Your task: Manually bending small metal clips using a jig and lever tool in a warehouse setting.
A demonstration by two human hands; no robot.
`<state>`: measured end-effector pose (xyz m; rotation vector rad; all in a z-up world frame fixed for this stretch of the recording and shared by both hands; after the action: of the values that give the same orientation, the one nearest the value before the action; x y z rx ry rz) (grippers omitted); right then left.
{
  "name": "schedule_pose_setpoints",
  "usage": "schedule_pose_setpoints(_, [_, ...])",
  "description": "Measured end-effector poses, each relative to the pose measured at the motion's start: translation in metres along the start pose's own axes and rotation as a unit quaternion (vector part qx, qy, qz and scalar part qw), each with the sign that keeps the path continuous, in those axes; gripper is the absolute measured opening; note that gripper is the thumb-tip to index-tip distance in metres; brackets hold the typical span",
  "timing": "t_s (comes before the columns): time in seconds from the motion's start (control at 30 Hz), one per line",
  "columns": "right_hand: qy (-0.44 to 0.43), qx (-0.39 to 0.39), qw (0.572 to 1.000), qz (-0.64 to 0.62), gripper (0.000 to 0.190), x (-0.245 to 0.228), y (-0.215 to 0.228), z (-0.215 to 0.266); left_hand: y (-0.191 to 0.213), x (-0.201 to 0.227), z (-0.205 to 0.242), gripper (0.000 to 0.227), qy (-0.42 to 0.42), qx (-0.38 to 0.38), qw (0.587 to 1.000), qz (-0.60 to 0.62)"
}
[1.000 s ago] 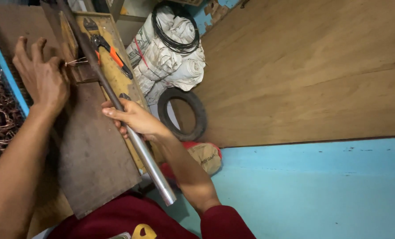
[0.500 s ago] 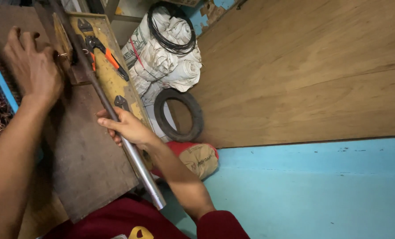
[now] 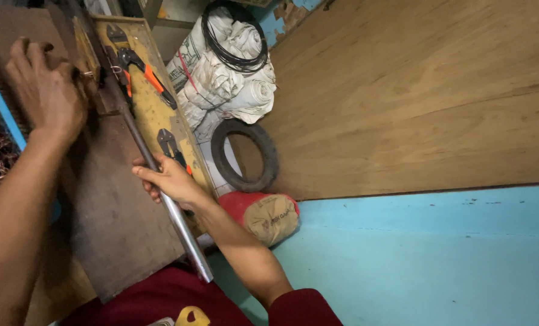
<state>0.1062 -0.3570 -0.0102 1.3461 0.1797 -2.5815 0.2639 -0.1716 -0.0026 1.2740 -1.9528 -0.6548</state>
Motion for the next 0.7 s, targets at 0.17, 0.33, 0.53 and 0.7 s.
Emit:
schedule_pose_setpoints(0.17, [-0.028,-0.034,0.999,0.002,0.029,-0.002,-0.005,0.014,0.047,0.031,-0.002,0.038,0.024,0.024,0.994,0.107])
schedule_pose_setpoints(0.33, [-0.09,0.009,0.996,-0.019,0.028,0.001,-0.007,0.021,-0.045,0.028,0.064,0.047,0.394,-0.116,0.804,0.429])
schedule_pose_setpoints(0.53, [0.012,0.088,0.992,0.088,0.03,0.013,0.005,0.006,-0.101,0.098,0.093,0.036,0.588,-0.149,0.435,0.666])
schedule_pose_setpoints(0.7, [0.018,0.119,0.984,0.13,0.024,0.011,0.01,0.002,-0.079,0.099,0.083,0.02,0.586,-0.098,0.541,0.595])
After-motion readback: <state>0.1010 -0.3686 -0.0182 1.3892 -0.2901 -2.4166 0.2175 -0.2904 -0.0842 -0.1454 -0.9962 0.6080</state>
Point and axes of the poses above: each hand's wrist, its own z-axis away from the middle knuckle, its own y-axis out of the back of the hand, x = y × z, the point moved 8 cm from there along -z, towards the middle knuckle, and after that the axes turned 5 degrees about z, right-handed, at the moved point
